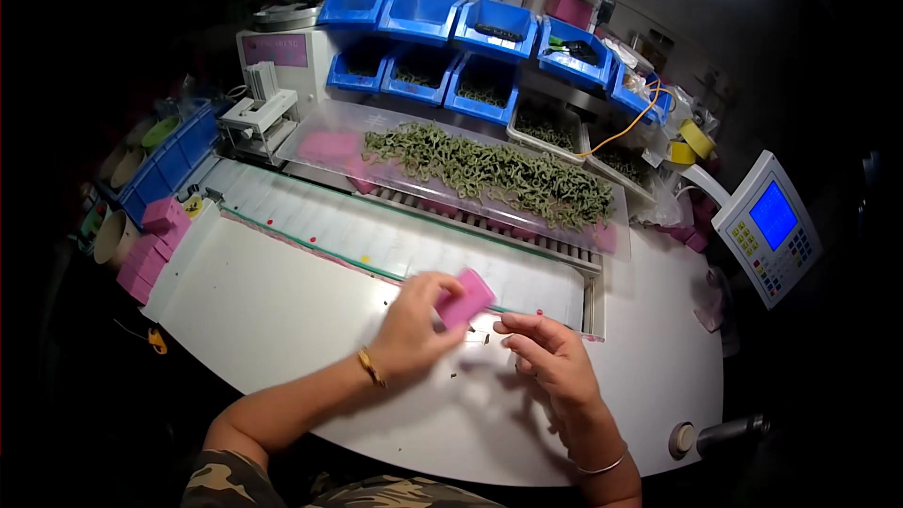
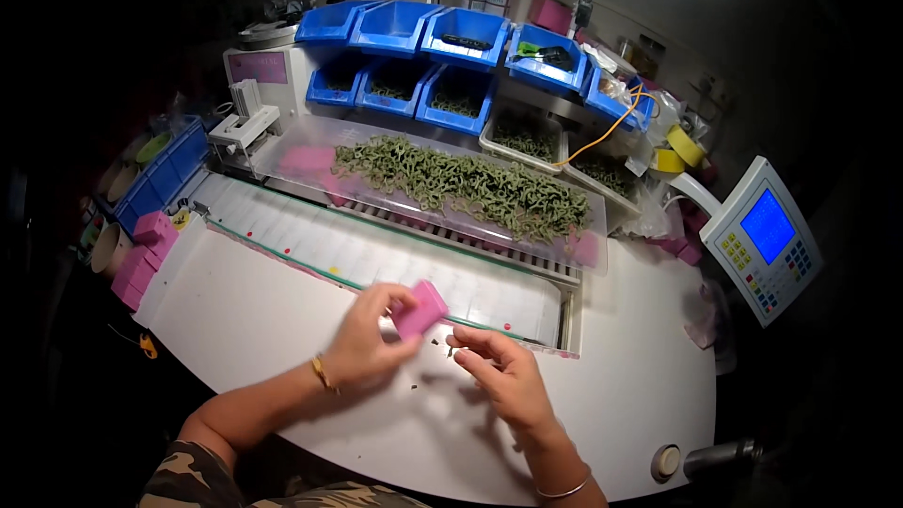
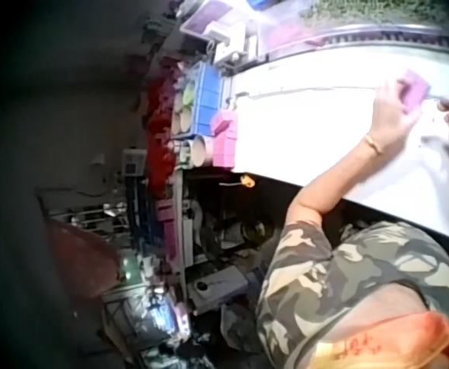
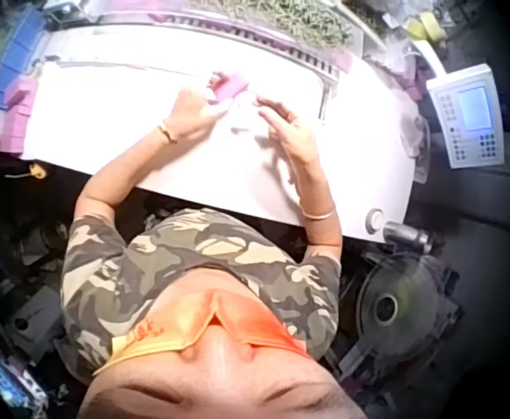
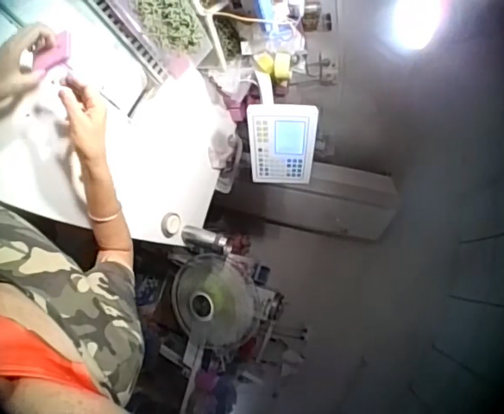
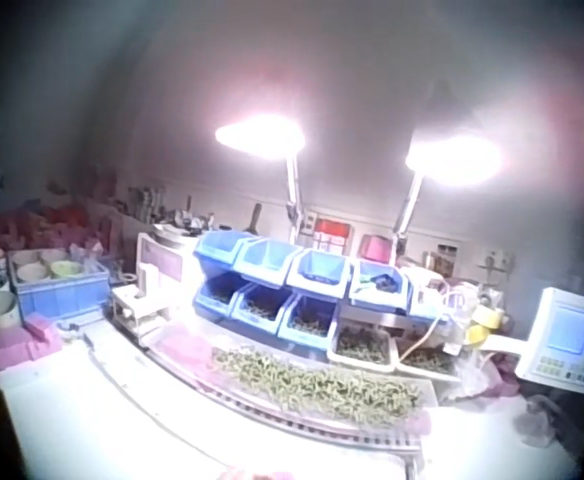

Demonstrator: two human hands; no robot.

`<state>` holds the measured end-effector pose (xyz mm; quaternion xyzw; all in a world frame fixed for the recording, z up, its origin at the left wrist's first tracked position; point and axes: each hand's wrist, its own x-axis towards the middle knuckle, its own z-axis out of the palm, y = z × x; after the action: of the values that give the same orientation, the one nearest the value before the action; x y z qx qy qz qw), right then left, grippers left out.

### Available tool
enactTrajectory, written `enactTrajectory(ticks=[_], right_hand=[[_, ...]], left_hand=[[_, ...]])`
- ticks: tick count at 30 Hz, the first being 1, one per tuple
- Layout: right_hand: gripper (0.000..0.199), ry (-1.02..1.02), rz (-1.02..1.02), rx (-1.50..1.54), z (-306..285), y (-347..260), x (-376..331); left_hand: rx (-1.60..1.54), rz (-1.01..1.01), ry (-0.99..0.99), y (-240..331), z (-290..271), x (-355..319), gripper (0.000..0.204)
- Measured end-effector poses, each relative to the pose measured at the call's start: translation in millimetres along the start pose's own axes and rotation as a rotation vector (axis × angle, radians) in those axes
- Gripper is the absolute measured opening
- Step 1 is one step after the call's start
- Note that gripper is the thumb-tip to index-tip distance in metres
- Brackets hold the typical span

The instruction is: The person assembles small pink cardboard boxes by hand, inserting green and floral decorative elements and using a small white tool to press materials into place. They repeatedly fold box flaps and secure internal components while working at a production station.

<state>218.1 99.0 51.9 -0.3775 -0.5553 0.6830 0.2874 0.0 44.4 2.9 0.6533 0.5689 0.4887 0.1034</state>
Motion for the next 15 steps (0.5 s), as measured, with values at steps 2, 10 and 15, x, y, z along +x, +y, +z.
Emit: enactTrajectory(ticks=[2, 10, 15], right_hand=[[0.035, -0.071, -0.088, -0.232, -23.0, 3.8, 2.8], [0.057, 0.468, -0.221, -0.904, -194.9, 52.9, 53.3], [0.076, 0.641, -0.353, -1.026, -236.2, 85.6, 102.4]], left_hand=[[-0.071, -0.287, 0.063, -39.0, -12.3, 10.7, 0.040], [0.562, -0.295, 0.249, -142.0, -85.1, 34.0, 0.037], [0.754, -0.222, 0.280, -131.6, -77.7, 44.5, 0.038]])
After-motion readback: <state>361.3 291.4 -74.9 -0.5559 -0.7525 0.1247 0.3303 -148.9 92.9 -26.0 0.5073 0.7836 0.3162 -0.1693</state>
